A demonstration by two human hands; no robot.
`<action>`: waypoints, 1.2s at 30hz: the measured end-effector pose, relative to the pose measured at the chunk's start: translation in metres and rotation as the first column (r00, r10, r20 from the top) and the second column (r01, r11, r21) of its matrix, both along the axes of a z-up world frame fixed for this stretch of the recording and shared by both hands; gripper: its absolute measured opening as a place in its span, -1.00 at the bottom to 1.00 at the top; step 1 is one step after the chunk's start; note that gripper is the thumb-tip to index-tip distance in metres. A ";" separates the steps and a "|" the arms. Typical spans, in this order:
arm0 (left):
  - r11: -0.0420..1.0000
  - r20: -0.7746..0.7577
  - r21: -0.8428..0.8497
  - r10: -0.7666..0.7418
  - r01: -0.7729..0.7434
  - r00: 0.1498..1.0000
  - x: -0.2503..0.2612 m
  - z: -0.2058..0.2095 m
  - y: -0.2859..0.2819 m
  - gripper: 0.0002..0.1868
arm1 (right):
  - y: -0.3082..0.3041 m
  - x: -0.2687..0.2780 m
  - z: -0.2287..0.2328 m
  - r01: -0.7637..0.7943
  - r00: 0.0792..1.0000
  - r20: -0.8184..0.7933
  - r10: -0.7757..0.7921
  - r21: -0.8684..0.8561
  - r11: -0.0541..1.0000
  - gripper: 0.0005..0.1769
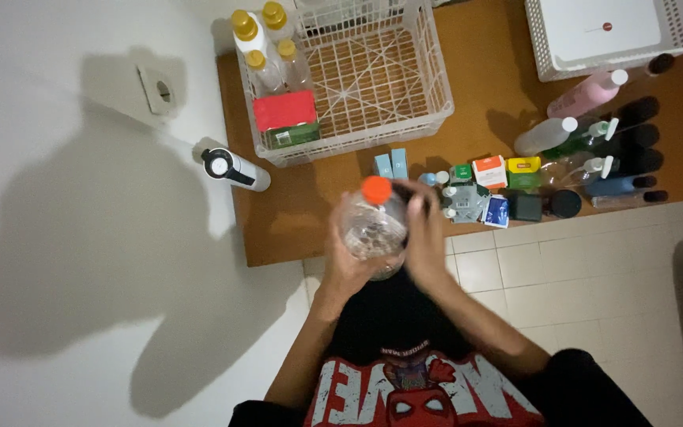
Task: Cleaning and wiping down various household and personal care containers.
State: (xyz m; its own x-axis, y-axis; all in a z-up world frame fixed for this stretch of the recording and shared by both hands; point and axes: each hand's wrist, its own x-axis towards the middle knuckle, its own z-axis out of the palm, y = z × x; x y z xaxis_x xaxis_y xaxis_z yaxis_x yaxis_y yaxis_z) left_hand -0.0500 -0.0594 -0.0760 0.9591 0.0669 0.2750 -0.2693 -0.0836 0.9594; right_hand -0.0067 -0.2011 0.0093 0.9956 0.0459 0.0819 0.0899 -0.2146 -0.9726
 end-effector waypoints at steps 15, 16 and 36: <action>0.910 -0.019 -0.387 0.157 -0.152 0.987 0.029 0.047 0.005 0.16 | 0.004 -0.020 -0.062 -0.015 0.986 -0.166 0.023 0.050 0.999 -0.38; 0.910 -0.018 -0.387 0.152 -0.147 0.988 0.028 0.045 0.004 0.16 | 0.004 -0.010 -0.051 -0.010 0.986 -0.166 0.018 0.049 0.999 -0.38; 0.953 -0.259 -0.152 -0.294 0.261 0.920 0.016 0.056 0.001 0.24 | 0.004 0.075 0.050 -0.163 0.986 -0.034 0.164 0.015 0.986 -0.81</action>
State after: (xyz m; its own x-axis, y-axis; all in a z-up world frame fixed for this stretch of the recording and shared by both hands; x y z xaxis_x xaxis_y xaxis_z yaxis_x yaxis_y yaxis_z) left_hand -0.0341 -0.0587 -0.0204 0.9802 -0.1979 0.0037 0.0101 0.0687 0.9976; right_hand 0.0681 -0.1974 0.0593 0.9770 0.2077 0.0489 0.0890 -0.1881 -0.9781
